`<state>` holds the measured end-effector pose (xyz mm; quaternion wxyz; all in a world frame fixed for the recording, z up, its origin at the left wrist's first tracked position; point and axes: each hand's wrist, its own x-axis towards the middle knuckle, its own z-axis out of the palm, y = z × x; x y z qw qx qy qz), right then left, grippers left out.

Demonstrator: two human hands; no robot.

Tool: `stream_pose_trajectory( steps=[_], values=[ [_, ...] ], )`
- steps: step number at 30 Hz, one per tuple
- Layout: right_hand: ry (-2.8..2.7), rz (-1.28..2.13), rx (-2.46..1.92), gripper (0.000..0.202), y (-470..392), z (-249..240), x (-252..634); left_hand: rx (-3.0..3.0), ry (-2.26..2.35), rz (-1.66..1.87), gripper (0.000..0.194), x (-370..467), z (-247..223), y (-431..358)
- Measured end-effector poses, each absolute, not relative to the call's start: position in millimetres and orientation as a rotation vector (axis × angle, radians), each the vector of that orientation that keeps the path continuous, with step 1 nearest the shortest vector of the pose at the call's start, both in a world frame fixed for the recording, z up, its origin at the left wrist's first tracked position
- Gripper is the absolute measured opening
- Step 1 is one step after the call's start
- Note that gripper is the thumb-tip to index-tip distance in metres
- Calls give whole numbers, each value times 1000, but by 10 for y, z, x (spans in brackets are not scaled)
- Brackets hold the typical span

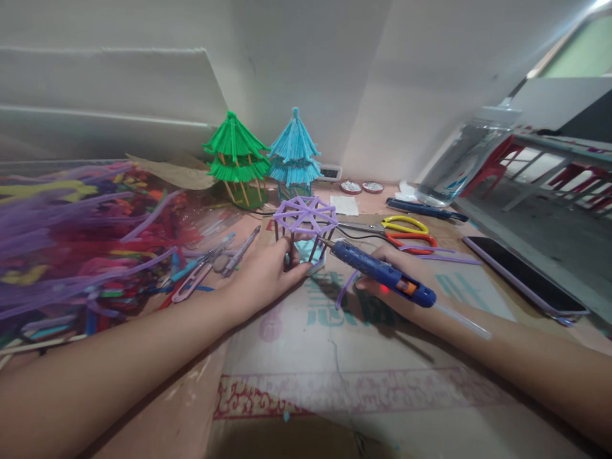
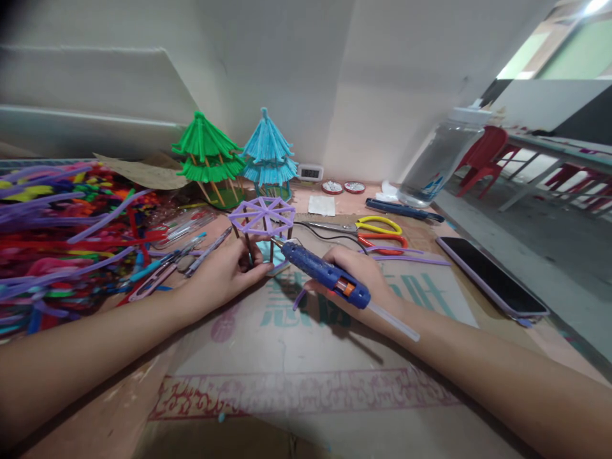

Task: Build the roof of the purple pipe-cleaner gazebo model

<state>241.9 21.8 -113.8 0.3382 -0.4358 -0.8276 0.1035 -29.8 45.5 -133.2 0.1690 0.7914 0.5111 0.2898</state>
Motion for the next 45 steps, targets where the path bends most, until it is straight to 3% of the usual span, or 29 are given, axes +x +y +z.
stream_pose_trajectory(
  steps=[45],
  values=[
    [-2106, 286, -1053, 15, 205, -1141, 2529, 2177, 1339, 934, 27, -329, -1356, 484]
  ],
)
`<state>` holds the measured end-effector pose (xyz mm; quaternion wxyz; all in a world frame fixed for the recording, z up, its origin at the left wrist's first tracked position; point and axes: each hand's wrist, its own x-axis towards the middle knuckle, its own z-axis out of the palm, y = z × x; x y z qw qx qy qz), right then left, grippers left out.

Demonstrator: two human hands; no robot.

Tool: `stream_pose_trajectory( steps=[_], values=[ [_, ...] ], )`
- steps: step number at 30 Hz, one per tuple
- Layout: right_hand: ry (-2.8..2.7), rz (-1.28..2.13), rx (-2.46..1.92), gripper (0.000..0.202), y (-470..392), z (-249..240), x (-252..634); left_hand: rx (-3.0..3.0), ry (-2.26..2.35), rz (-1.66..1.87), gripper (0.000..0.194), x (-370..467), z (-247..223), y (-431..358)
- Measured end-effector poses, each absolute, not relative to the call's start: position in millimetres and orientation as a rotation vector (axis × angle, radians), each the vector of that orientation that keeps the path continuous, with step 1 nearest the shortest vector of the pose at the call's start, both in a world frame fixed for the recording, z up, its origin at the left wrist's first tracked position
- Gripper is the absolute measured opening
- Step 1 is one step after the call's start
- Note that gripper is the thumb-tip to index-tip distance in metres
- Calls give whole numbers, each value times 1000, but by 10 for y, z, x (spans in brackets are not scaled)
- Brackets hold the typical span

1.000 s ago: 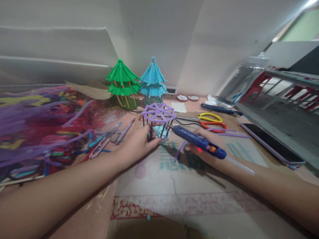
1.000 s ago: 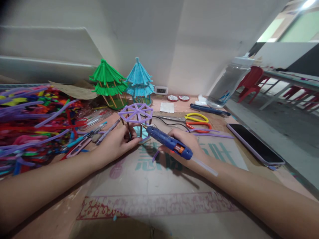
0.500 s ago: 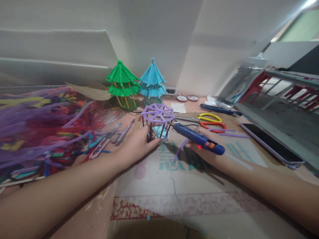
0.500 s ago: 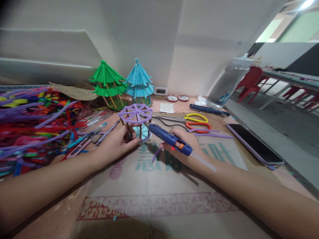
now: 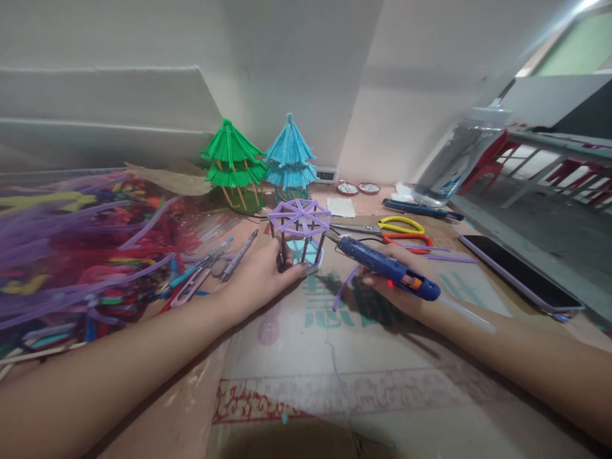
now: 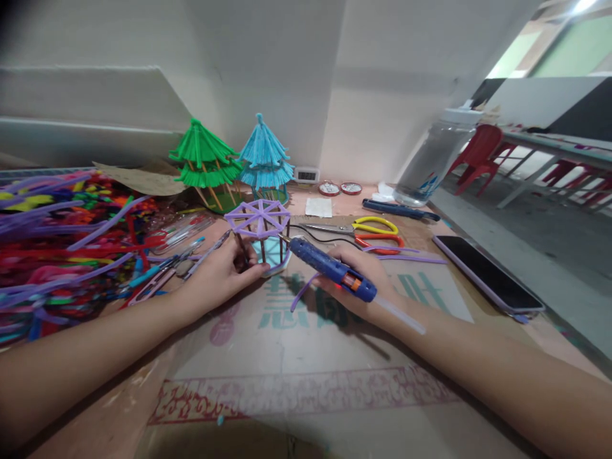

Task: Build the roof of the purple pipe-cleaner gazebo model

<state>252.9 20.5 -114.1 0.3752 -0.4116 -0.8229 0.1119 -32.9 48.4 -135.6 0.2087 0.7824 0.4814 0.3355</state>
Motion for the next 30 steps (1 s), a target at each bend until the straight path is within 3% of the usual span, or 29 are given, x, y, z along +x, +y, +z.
stream_pose_trajectory(
  steps=[15, 30],
  values=[
    [-2106, 303, -1024, 15, 187, -1147, 2512, 2200, 1269, 1004, 24, -333, -1347, 498],
    [-1930, 408, -991, 30, 222, -1326, 2548, 2194, 1288, 1023, 25, -346, -1352, 508]
  ],
)
